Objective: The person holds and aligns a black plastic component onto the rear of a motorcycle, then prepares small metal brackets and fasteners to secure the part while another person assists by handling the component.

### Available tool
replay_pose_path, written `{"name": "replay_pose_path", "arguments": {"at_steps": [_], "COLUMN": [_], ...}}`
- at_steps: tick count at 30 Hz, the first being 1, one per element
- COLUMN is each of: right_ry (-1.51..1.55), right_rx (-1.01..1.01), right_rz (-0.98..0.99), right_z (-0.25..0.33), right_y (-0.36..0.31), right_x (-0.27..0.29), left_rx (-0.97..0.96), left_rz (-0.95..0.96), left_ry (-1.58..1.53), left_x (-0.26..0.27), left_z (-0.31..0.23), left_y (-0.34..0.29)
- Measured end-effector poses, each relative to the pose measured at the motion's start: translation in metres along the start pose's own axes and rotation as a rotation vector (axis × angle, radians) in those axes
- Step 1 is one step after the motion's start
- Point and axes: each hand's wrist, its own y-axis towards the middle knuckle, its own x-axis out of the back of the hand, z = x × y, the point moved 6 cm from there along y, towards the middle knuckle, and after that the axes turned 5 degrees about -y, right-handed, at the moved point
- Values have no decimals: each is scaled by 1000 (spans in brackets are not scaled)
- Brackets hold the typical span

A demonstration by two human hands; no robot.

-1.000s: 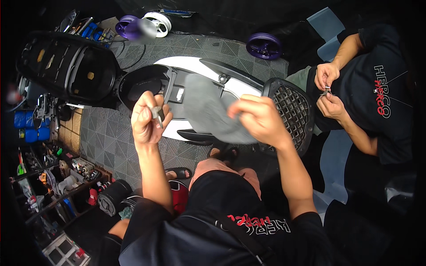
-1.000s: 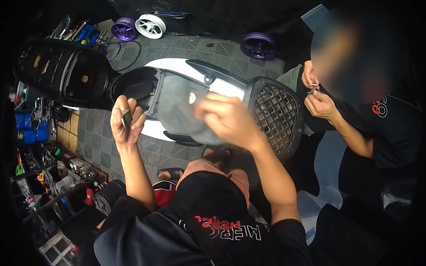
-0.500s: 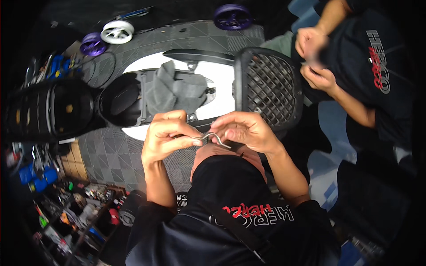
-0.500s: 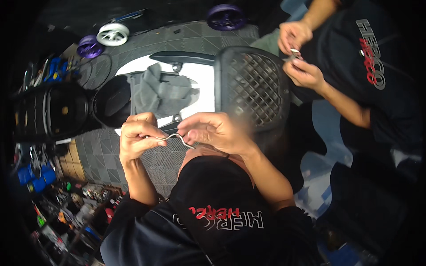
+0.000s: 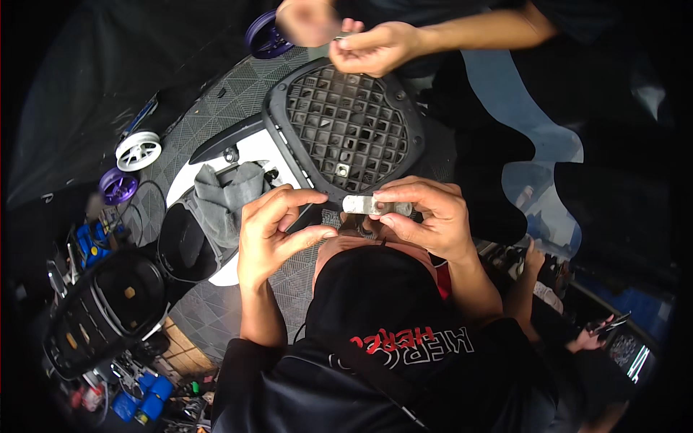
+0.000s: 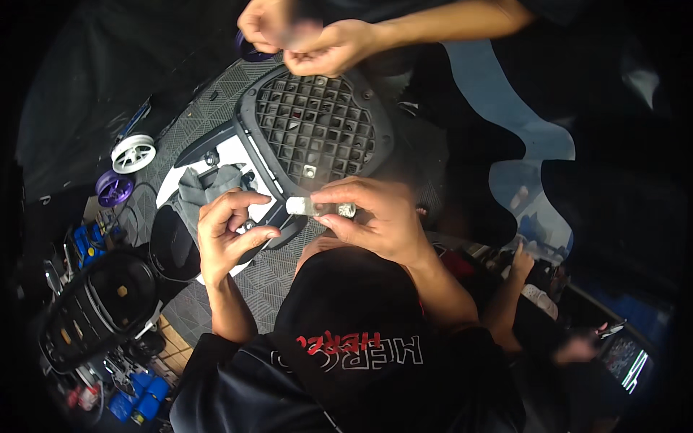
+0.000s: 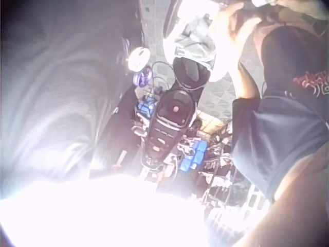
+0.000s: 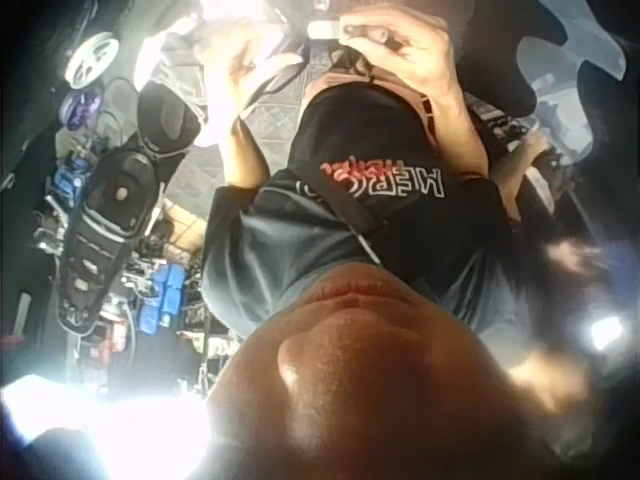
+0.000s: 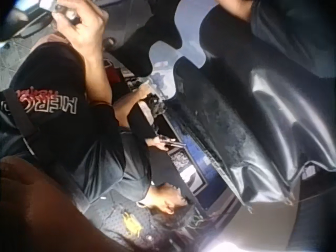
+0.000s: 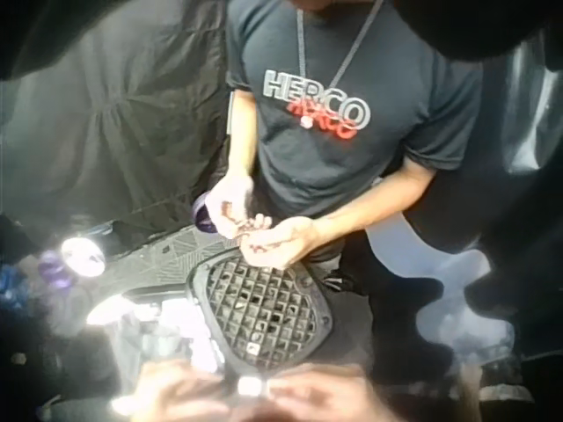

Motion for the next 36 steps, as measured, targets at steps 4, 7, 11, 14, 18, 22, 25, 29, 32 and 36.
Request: {"name": "replay_pose_path", "arguments": {"at_steps": [4,7,11,14,18,22,25,29,32,36], "right_ry": [50,84,193,288,382,466,500,521,596,595], "right_rx": [6,8,-112,-196,-251,-365,-384,-417,-395,-303], "right_rz": [-68,-82,-87,-79,-66,-61,-70,-90,-109,-189], "right_z": [-6,-8,-15,-19,-24,-35,-39,-44,-46,-51], "right_y": [-9,-13,-18,-20,-19,-18,-18,-18,-18,-20], "right_x": [18,24,31,35,37,34,32,28,22,16], "left_rx": [62,-23,-164,-157,308,493,537,577,570,605], "left_rz": [57,62,33,8,-57,-83,-86,-99,-90,-63], "left_ry": [16,47,86,82,-327,-557,-574,-614,-719,-811], "left_x": [-26,-44,-60,-69,-78,-85,-84,-83,-85,-98], "left_z": [0,-8,-19,-24,-3,12,19,23,24,28], "left_y": [12,22,33,35,30,28,28,27,28,27]}}
